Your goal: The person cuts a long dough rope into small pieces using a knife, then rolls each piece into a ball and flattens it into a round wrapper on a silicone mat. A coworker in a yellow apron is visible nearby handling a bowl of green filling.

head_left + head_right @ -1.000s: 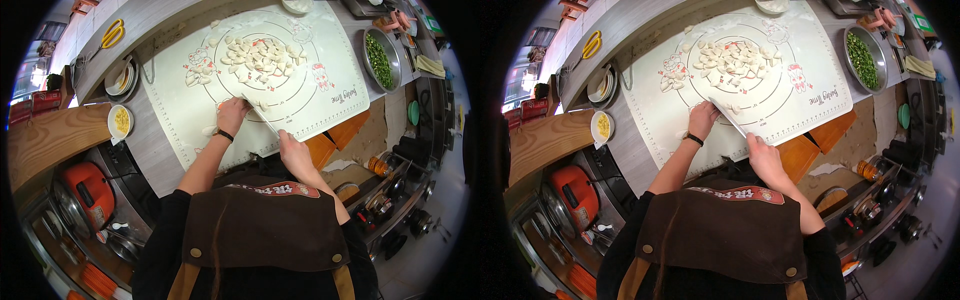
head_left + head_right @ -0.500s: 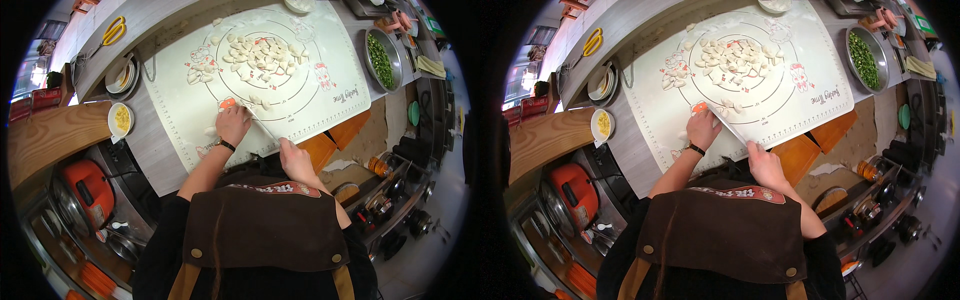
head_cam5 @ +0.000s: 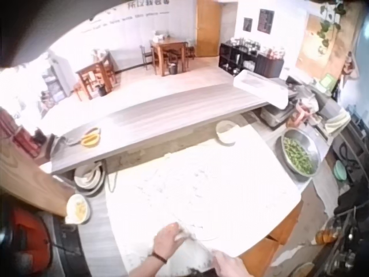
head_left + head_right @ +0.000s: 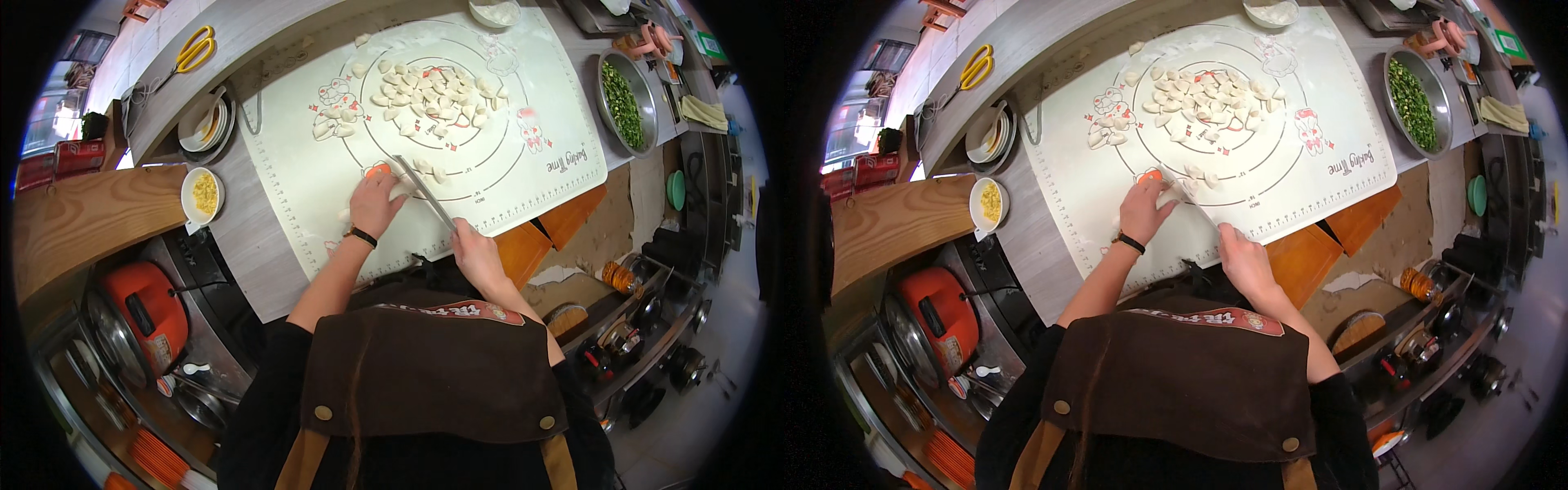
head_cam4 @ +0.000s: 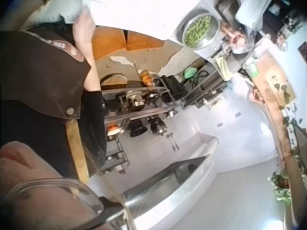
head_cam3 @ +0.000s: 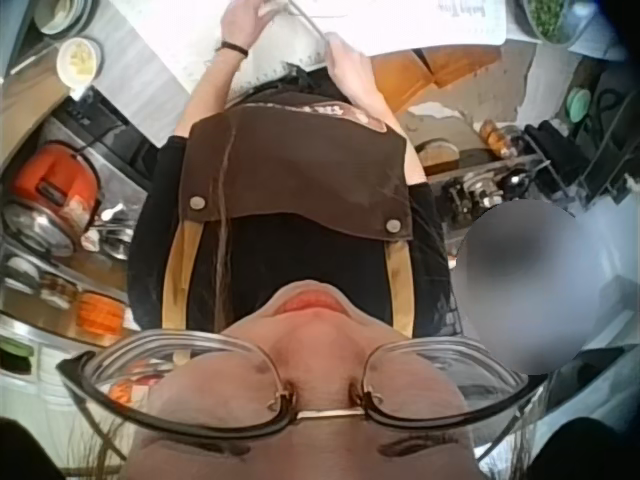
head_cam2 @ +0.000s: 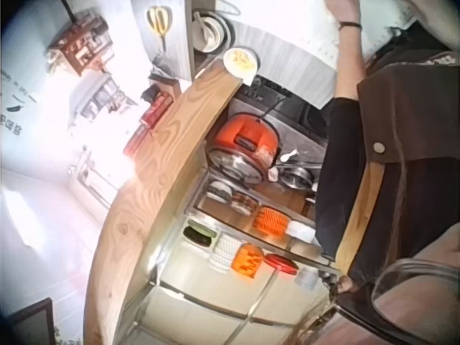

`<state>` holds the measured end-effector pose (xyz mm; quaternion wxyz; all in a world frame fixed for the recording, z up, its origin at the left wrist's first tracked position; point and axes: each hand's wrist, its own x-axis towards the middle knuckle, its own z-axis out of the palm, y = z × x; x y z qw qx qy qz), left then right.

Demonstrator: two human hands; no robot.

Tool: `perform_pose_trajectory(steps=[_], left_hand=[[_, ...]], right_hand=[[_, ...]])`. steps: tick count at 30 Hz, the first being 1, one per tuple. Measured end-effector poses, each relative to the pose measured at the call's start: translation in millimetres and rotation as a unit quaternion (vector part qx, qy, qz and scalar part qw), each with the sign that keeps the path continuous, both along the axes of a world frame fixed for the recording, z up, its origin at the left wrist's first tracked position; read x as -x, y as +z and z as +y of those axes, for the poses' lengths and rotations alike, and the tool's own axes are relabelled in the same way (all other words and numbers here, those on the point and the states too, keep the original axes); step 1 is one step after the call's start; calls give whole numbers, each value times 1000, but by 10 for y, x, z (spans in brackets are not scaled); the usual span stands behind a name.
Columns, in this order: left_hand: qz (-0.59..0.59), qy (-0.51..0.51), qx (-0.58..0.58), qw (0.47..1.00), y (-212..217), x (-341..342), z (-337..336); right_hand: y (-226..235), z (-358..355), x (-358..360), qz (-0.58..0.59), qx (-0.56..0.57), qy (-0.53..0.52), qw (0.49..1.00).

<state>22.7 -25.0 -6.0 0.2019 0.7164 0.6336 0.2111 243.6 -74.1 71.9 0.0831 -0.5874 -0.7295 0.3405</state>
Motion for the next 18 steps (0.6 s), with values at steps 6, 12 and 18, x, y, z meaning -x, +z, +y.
perform_pose_trajectory(steps=[6,12,18], left_hand=[[-11,21,57,998,-48,135,116],[-3,28,18,999,-64,96,97],[26,65,62,996,115,76,25]], right_hand=[[229,15,69,-33,-9,52,998],[112,84,150,-64,15,64,996],[-150,168,162,-6,-24,44,999]])
